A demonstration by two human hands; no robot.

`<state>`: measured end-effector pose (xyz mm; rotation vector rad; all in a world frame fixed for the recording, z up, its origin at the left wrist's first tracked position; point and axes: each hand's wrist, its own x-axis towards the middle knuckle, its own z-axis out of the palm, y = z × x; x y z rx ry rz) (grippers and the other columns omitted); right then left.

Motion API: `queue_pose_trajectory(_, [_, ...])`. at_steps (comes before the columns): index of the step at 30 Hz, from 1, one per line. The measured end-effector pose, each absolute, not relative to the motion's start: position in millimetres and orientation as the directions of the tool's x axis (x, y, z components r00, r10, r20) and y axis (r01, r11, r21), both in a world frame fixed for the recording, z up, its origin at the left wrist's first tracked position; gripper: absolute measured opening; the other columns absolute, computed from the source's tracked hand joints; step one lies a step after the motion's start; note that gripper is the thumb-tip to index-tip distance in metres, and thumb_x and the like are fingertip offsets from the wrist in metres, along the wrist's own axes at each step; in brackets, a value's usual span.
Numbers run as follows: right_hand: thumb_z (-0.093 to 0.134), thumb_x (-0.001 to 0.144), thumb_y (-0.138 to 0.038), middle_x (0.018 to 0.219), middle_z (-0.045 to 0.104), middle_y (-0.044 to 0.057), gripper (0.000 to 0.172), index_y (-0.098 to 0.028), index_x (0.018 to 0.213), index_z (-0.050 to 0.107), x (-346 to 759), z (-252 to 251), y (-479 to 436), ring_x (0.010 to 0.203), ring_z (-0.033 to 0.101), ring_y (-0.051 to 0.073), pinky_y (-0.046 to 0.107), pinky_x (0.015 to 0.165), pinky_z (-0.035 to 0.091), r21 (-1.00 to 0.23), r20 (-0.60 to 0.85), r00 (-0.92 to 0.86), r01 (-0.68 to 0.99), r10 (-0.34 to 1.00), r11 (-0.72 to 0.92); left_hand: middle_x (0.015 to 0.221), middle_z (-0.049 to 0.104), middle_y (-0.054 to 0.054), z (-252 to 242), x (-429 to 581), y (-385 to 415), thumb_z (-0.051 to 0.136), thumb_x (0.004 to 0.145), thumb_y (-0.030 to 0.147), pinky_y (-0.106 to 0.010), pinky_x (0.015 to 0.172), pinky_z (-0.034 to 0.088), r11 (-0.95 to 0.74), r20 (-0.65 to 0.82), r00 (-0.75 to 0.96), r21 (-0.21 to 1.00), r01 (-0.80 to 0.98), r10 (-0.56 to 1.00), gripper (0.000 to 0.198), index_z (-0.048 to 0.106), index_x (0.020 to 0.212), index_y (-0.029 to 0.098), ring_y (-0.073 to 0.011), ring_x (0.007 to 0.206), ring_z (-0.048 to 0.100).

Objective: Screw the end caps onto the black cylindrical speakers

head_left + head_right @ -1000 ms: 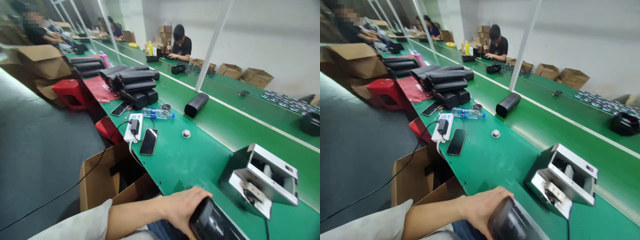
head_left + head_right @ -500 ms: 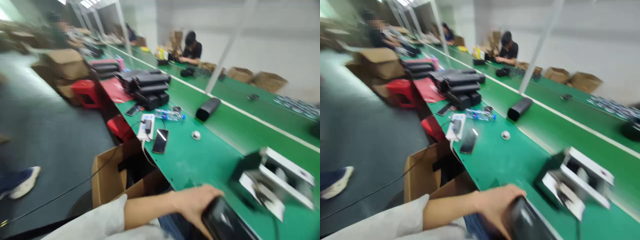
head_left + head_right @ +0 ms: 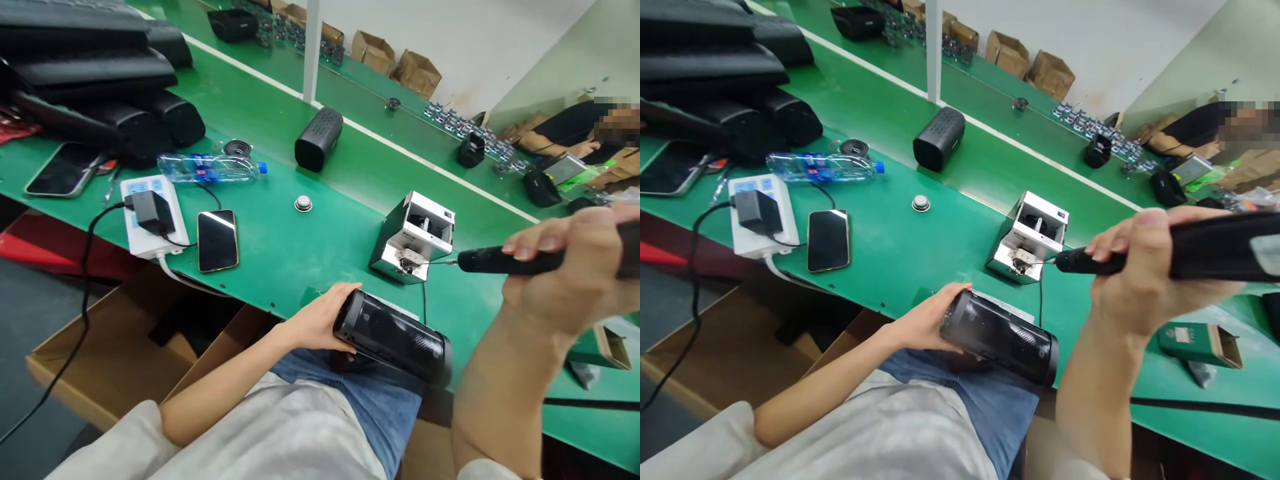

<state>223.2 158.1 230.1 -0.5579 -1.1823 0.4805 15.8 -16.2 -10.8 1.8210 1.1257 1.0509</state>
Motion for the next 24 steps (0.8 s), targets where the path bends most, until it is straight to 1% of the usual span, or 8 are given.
queue_pose_trajectory(2, [0.082, 0.079, -0.026, 0.056, 0.048, -0.011, 0.016, -0.024, 0.085, 0.068, 215.7, 222.8, 168.9, 0.04, 0.045, 0.01, 0.023, 0.036, 0.041, -0.544, 0.802, 0.239, -0.09, 0.548, 0.834, 0.176, 0.05, -0.024, -11.2, 15.3, -16.0, 0.111, 0.075, 0.055, -0.066, 0.138, 0.047, -0.34, 0.255, 0.28, 0.884, 0.321, 0.926, 0.137, 0.027, 0.18, 0.029, -0.0485, 0.165, 0.052])
queue_pose_trajectory(3, [0.08, 0.08, -0.024, 0.055, 0.049, -0.01, 0.012, -0.023, 0.084, 0.069, 214.4, 220.0, 171.9, 0.039, 0.046, 0.01, 0.024, 0.035, 0.041, -0.533, 0.813, 0.229, -0.075, 0.534, 0.843, 0.176, 0.05, -0.024, -11.5, 15.1, -16.0, 0.111, 0.075, 0.055, -0.066, 0.138, 0.047, -0.339, 0.253, 0.28, 0.884, 0.321, 0.926, 0.137, 0.027, 0.18, 0.029, -0.0484, 0.165, 0.052])
queue_pose_trajectory(6, [0.079, 0.084, -0.022, 0.055, 0.051, -0.009, 0.012, -0.022, 0.081, 0.067, 214.3, 216.2, 175.1, 0.039, 0.049, 0.012, 0.024, 0.035, 0.042, -0.576, 0.791, 0.249, -0.005, 0.559, 0.817, 0.175, 0.05, -0.024, -11.5, 14.8, -16.1, 0.111, 0.075, 0.055, -0.067, 0.138, 0.047, -0.335, 0.247, 0.284, 0.885, 0.323, 0.926, 0.138, 0.026, 0.18, 0.029, -0.0483, 0.165, 0.052])
queue_pose_trajectory(12, [0.078, 0.087, -0.021, 0.057, 0.055, -0.006, 0.012, -0.022, 0.082, 0.067, 210.1, 218.0, 178.5, 0.039, 0.054, 0.015, 0.027, 0.034, 0.042, -0.586, 0.787, 0.246, 0.013, 0.565, 0.81, 0.176, 0.049, -0.023, -8.8, 13.7, -17.2, 0.114, 0.073, 0.046, -0.066, 0.137, 0.049, -0.321, 0.23, 0.283, 0.885, 0.338, 0.931, 0.142, 0.024, 0.182, 0.031, -0.0478, 0.164, 0.053])
queue_pose_trajectory(14, [0.077, 0.088, -0.02, 0.057, 0.055, -0.007, 0.009, -0.021, 0.085, 0.069, 208.9, 217.9, 182.5, 0.039, 0.053, 0.014, 0.028, 0.035, 0.043, -0.571, 0.804, 0.179, -0.038, 0.567, 0.82, 0.176, 0.049, -0.023, -8.3, 12.9, -17.4, 0.114, 0.074, 0.046, -0.066, 0.137, 0.048, -0.319, 0.227, 0.283, 0.886, 0.338, 0.932, 0.14, 0.025, 0.181, 0.031, -0.0478, 0.164, 0.053])
queue_pose_trajectory(18, [0.075, 0.086, -0.013, 0.057, 0.056, -0.009, 0.008, -0.02, 0.091, 0.073, 206.2, 218.0, 188.6, 0.037, 0.05, 0.011, 0.026, 0.034, 0.044, -0.532, 0.845, -0.097, -0.245, 0.526, 0.81, 0.175, 0.049, -0.023, -7.9, 11.4, -17.2, 0.112, 0.076, 0.05, -0.067, 0.137, 0.048, -0.314, 0.224, 0.285, 0.893, 0.324, 0.932, 0.137, 0.025, 0.181, 0.031, -0.0475, 0.164, 0.053])
queue_pose_trajectory(20, [0.075, 0.086, -0.012, 0.057, 0.055, -0.009, 0.008, -0.02, 0.086, 0.072, 203.0, 218.9, 187.0, 0.036, 0.05, 0.01, 0.024, 0.032, 0.042, -0.531, 0.844, -0.061, -0.23, 0.532, 0.816, 0.176, 0.048, -0.022, -8.2, 10.7, -17.3, 0.112, 0.076, 0.049, -0.068, 0.137, 0.047, -0.309, 0.22, 0.283, 0.896, 0.321, 0.933, 0.137, 0.025, 0.181, 0.032, -0.0476, 0.165, 0.052])
queue_pose_trajectory(24, [0.076, 0.084, -0.017, 0.054, 0.05, -0.009, 0.014, -0.021, 0.077, 0.065, 196.9, 220.3, 176.9, 0.034, 0.046, 0.011, 0.025, 0.03, 0.036, -0.56, 0.801, 0.16, -0.135, 0.576, 0.817, 0.176, 0.048, -0.021, -9.6, 10.4, -18.0, 0.114, 0.074, 0.047, -0.068, 0.137, 0.048, -0.298, 0.21, 0.282, 0.899, 0.322, 0.936, 0.139, 0.026, 0.18, 0.033, -0.0469, 0.165, 0.052])
